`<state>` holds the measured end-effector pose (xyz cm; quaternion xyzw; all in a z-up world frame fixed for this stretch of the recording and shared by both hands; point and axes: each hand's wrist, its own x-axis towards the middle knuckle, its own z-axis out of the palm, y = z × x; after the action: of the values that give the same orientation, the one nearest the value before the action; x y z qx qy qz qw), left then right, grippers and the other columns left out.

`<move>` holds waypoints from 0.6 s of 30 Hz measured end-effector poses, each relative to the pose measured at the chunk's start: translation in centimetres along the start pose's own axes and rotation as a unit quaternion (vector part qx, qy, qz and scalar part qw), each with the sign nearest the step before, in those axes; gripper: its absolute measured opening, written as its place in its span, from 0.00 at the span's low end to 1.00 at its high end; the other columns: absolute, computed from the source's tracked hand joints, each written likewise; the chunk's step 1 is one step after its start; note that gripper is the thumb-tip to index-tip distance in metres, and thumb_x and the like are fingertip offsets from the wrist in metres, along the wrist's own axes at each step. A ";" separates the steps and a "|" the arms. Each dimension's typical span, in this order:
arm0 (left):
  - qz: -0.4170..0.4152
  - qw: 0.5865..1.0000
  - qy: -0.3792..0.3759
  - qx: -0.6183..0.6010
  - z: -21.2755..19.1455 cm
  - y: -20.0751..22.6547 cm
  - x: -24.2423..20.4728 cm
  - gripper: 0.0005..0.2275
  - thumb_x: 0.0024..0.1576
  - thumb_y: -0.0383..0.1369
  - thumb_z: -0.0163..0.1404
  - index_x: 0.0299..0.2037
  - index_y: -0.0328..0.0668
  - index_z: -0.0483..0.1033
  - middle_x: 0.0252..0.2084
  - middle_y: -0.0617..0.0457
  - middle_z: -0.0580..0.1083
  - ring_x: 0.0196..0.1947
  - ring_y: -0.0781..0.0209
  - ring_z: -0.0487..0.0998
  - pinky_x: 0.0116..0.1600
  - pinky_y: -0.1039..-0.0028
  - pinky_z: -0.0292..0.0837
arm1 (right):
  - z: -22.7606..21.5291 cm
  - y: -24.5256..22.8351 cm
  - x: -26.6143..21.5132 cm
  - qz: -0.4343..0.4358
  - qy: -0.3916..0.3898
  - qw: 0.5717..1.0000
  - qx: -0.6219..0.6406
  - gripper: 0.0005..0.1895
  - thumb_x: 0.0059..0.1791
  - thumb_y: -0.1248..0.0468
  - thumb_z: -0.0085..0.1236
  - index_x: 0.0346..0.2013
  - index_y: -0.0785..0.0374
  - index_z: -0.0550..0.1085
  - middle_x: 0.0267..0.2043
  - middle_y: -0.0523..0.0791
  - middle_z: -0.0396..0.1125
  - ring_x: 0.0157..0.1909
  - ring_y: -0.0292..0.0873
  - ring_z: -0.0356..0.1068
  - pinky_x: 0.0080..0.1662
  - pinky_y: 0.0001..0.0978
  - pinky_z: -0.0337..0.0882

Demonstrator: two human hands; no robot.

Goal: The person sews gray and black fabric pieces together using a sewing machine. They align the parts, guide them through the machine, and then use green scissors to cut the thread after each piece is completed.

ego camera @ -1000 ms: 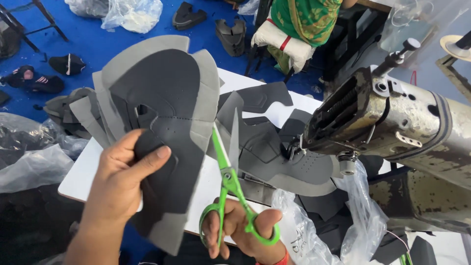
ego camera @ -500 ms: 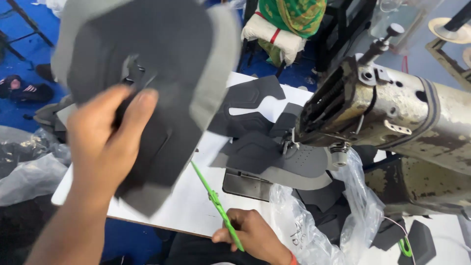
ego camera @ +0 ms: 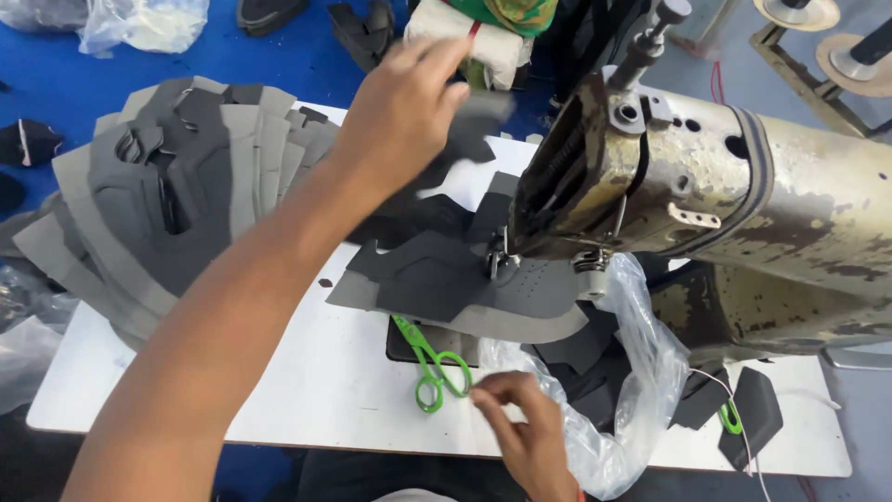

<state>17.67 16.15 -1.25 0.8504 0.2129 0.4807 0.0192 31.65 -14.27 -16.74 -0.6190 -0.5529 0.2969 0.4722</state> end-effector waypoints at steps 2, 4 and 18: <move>-0.074 0.996 -0.014 -0.049 -2.3 2.6 -2.0 0.07 0.66 0.28 0.54 0.48 0.31 0.75 0.38 0.44 0.79 0.40 0.45 0.80 0.43 0.61 0.73 | -1.3 0.6 -0.2 -0.058 0.065 0.995 0.050 0.09 0.51 0.68 0.62 0.43 0.66 0.72 0.37 0.50 0.75 0.36 0.39 0.78 0.37 0.28 0.78; -0.351 0.890 -0.223 -0.188 -5.4 5.8 -4.2 0.21 0.62 0.45 0.47 0.23 0.36 0.76 0.15 0.53 0.76 0.15 0.67 0.79 0.22 0.73 0.71 | -2.6 -0.7 0.9 0.002 0.121 0.989 0.082 0.28 0.51 0.66 0.55 0.65 0.68 0.61 0.38 0.49 0.76 0.33 0.38 0.75 0.34 0.27 0.75; -0.625 0.544 0.006 -0.559 5.4 11.0 -17.4 0.13 0.60 0.39 0.57 0.38 0.33 0.77 0.28 0.48 0.76 0.24 0.63 0.74 0.28 0.74 0.68 | -3.1 -2.9 7.1 0.151 0.139 0.966 0.158 0.24 0.52 0.66 0.57 0.63 0.67 0.72 0.29 0.41 0.70 0.26 0.30 0.64 0.28 0.21 0.63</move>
<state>18.13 0.48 -15.68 0.3162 0.3788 0.3734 0.7856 34.74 -8.35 -11.80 -0.6478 -0.3279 0.3594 0.5863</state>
